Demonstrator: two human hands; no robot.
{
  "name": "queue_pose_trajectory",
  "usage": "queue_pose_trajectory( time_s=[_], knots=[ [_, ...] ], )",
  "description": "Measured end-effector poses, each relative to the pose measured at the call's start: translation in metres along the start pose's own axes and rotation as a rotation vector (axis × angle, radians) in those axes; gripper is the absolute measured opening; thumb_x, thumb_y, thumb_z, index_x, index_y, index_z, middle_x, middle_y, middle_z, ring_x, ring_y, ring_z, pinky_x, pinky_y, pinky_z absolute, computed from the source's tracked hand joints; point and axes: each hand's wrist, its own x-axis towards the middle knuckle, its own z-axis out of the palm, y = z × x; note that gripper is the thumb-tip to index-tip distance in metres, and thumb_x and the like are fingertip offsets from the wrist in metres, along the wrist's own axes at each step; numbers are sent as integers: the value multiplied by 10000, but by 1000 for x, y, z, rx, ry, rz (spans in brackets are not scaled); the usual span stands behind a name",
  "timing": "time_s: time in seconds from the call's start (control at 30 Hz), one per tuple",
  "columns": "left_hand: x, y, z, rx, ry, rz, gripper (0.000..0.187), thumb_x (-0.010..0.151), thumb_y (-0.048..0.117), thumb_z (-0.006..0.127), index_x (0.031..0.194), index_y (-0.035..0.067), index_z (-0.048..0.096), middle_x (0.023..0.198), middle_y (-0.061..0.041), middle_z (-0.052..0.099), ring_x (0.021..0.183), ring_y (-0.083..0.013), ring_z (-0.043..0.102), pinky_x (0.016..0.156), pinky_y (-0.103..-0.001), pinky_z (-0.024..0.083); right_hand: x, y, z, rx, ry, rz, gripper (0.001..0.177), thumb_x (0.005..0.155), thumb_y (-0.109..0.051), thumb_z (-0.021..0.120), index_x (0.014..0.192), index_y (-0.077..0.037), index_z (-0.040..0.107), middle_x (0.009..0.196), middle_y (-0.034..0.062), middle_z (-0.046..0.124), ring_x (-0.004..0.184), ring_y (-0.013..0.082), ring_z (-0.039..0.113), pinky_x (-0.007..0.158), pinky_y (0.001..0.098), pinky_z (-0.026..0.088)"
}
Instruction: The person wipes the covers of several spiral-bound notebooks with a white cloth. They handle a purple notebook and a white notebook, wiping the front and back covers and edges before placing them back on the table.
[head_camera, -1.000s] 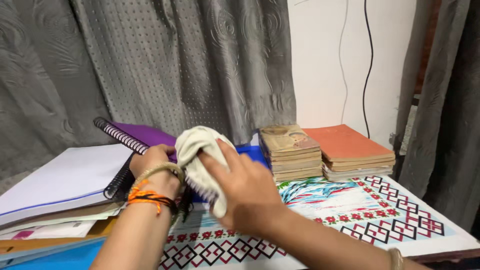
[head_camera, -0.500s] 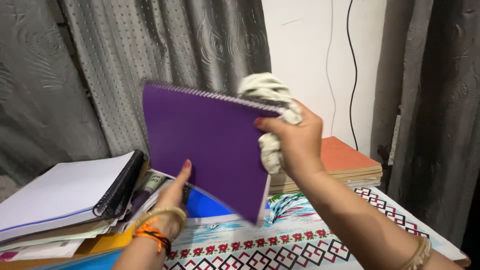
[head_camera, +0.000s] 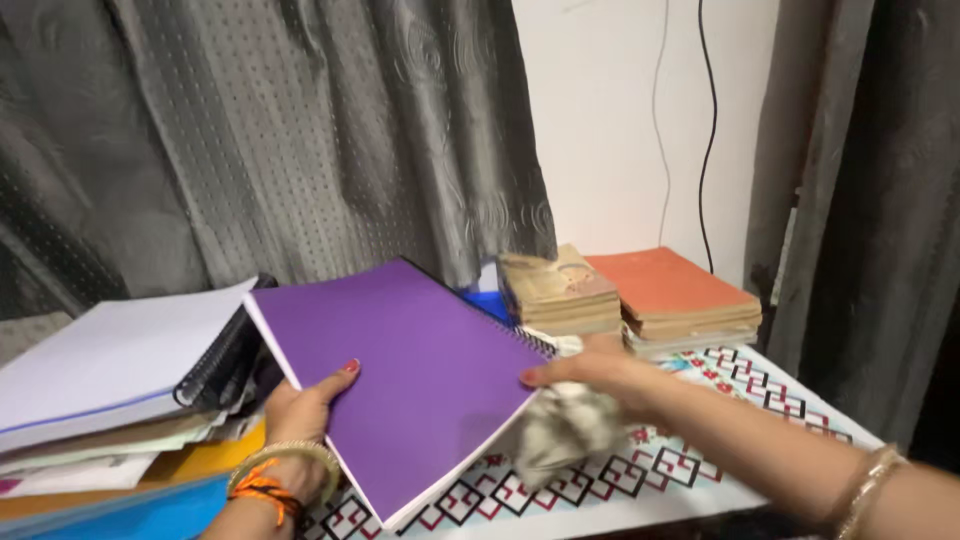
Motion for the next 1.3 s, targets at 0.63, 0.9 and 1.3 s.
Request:
queue_pose_trajectory(
  time_s=[0.63, 0.9, 1.3],
  knots=[
    [54, -68, -32, 431, -176, 160, 382, 758, 117, 789, 1106, -13, 697, 958, -139, 805, 801, -240, 758, 739, -352, 596, 20, 17, 71, -1142, -79, -1073, 663, 812, -378, 716, 1455, -270, 598, 1572, 151, 499, 1133, 378, 613, 924, 515, 512],
    [88, -89, -49, 797, 86, 186, 459, 916, 353, 689, 1222, 21, 609, 1075, -256, 758, 1003, -408, 732, 887, -472, 549, 39, 6, 129, -1065, -65, -791, 633, 804, -375, 693, 1401, -178, 609, 1542, 197, 441, 1205, 437, 550, 1020, 509, 456],
    [83, -87, -50, 1011, 39, 124, 523, 900, 422, 632, 1348, 179, 516, 1149, -230, 743, 1113, -440, 694, 975, -496, 533, 158, -13, 183, -1000, 25, -581, 644, 841, -473, 634, 1410, -171, 599, 1447, 220, 528, 1276, 432, 552, 1055, 520, 450]
  ],
)
